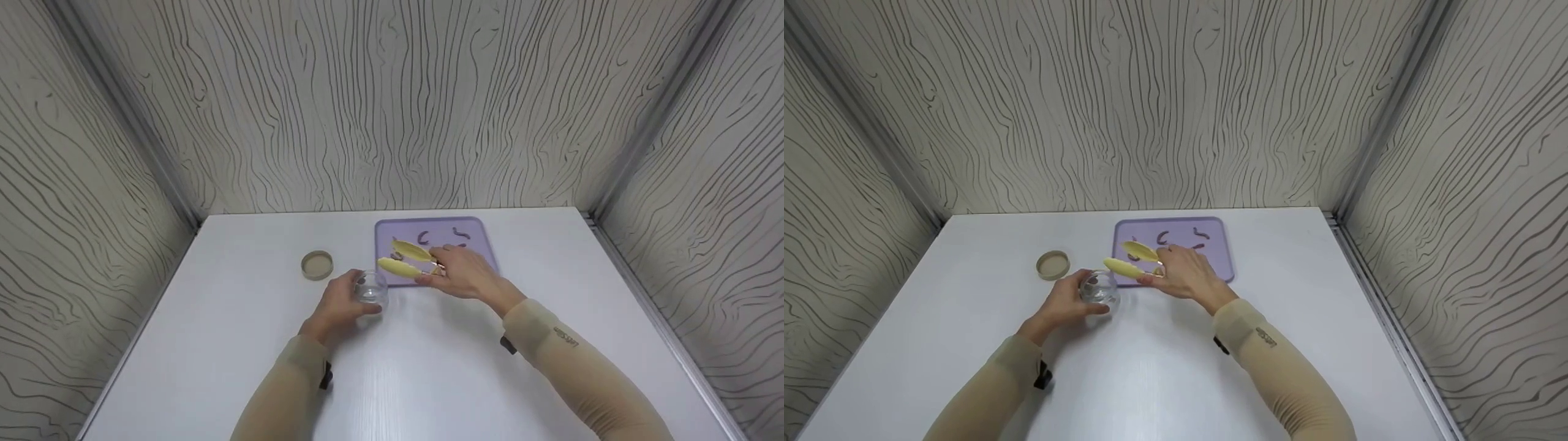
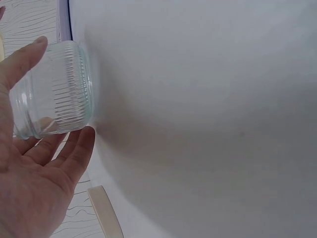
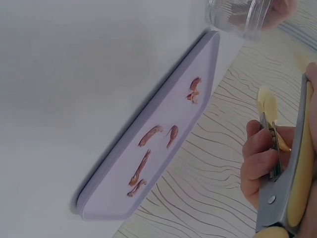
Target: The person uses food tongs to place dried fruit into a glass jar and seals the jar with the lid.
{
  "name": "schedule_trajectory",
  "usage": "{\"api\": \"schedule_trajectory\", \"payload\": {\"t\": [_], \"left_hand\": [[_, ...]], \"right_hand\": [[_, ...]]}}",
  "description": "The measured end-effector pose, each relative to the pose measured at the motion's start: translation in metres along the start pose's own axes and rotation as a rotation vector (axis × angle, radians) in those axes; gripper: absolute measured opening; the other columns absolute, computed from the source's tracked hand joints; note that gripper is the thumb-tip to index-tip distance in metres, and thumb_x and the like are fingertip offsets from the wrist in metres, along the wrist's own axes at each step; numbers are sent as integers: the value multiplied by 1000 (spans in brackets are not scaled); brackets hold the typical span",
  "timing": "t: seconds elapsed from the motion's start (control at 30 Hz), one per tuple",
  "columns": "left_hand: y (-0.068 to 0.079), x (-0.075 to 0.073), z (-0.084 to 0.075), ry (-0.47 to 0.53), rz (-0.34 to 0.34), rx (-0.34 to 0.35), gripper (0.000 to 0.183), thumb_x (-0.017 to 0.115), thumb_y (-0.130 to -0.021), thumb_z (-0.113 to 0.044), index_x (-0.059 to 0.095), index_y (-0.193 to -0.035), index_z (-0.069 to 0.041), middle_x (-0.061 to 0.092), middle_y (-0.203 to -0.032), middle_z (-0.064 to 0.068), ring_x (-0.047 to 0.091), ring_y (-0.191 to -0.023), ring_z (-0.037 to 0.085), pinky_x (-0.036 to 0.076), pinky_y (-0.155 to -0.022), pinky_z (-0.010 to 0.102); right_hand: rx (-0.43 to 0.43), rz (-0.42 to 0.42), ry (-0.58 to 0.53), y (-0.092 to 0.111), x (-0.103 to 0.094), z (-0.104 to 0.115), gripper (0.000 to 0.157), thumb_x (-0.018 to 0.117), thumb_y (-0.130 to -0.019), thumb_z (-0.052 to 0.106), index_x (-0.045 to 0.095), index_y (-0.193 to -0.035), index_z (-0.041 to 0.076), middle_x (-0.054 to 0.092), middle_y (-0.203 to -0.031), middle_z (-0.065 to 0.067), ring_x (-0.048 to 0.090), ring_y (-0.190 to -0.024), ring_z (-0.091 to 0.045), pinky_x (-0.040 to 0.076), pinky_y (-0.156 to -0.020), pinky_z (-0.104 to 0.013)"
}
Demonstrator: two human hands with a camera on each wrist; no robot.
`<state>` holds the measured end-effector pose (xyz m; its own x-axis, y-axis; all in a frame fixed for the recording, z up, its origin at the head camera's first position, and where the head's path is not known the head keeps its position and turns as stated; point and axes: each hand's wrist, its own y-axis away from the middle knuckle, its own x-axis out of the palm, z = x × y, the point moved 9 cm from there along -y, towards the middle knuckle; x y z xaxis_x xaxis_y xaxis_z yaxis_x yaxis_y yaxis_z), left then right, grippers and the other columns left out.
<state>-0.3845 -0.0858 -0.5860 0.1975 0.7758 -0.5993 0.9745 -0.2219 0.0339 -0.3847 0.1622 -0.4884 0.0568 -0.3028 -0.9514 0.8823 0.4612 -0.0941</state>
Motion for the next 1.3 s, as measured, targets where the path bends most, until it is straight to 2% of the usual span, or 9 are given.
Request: {"api": "schedule_trajectory", "payload": {"t": [0.17,0.4,0.5,0.67,0.9,1.07,1.17,1.3], "left_hand": [[0,0,-1,9,-1,-3,90,99,-82,-31,58,-156,-4,71,-150,16,68,-140,37,53,-126,57],[0,0,-1,12,-7,-4,88,100,-82,-29,59,-155,-4,71,-148,15,69,-137,36,55,-124,56],[0,-1,-1,-2,-12,9,88,100,-81,-29,59,-154,-3,72,-147,16,70,-136,36,56,-123,56],[-1,0,-2,-14,-9,27,87,99,-82,-28,59,-155,-2,72,-147,17,70,-136,37,56,-123,57],[1,0,-3,-11,-4,35,88,98,-82,-30,58,-155,-2,71,-148,16,69,-137,37,55,-124,57],[2,-1,-3,0,-5,42,87,98,-82,-30,58,-154,-3,72,-147,15,69,-136,36,56,-123,57],[2,-2,-4,-1,-10,43,87,98,-82,-30,59,-154,-3,72,-146,16,70,-135,37,56,-123,57],[2,-2,-3,-8,-17,34,88,99,-82,-31,59,-155,-3,72,-147,17,69,-137,38,55,-124,57]], "right_hand": [[53,-11,-56,3,-3,-13,77,82,-91,65,68,-137,4,78,-110,-10,59,-86,-18,49,-73,-33],[56,-22,-48,9,-7,-27,82,82,-91,63,62,-145,4,79,-118,-14,67,-92,-22,62,-82,-45],[65,-20,-58,11,-7,-34,85,85,-89,65,62,-146,7,78,-117,-12,67,-92,-22,61,-78,-43],[127,-22,-86,15,-7,-53,92,91,-83,65,63,-148,7,77,-115,-11,63,-92,-21,55,-77,-37],[223,-6,-91,20,-1,-80,97,88,-85,71,64,-151,4,78,-113,-15,61,-90,-22,52,-75,-36],[258,-2,-52,24,3,-96,91,86,-88,69,64,-146,3,78,-112,-15,59,-87,-21,46,-70,-32],[268,-4,-42,26,5,-102,88,87,-88,67,64,-144,3,78,-114,-15,61,-89,-22,50,-73,-36],[286,4,-41,30,7,-109,89,88,-87,67,63,-146,4,78,-125,-17,70,-100,-28,62,-86,-50]]}}
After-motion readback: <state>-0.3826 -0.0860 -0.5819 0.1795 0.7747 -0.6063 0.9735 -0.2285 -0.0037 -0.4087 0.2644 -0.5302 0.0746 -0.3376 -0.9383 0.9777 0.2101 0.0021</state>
